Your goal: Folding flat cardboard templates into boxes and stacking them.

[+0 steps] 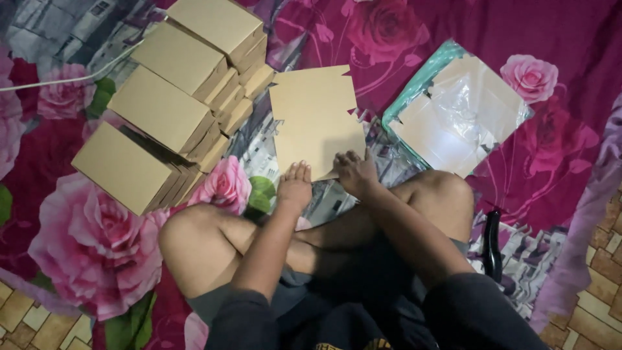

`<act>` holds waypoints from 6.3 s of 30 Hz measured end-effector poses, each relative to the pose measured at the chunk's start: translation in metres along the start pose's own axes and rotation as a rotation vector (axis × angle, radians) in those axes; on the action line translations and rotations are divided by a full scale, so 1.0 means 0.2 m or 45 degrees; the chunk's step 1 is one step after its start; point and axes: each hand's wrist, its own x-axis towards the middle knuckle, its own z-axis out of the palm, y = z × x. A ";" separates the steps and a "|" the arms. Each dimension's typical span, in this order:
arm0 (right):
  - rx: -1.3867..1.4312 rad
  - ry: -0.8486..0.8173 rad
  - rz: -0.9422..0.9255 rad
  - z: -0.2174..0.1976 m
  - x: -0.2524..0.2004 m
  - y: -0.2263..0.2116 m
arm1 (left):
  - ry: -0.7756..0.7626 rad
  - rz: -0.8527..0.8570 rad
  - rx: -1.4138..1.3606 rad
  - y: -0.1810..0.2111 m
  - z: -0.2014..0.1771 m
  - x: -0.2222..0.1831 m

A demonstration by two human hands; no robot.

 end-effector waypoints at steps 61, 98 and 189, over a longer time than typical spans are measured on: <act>0.840 0.180 0.221 -0.20 0.23 0.26 | 0.356 -0.099 -0.725 -0.36 -0.35 0.07; -0.014 -0.075 0.155 -0.24 -0.02 -0.07 | 0.114 0.117 0.208 -0.21 -0.23 -0.10; 1.903 0.642 1.273 0.21 -1.78 0.51 | 0.948 0.058 0.420 -0.02 0.23 0.23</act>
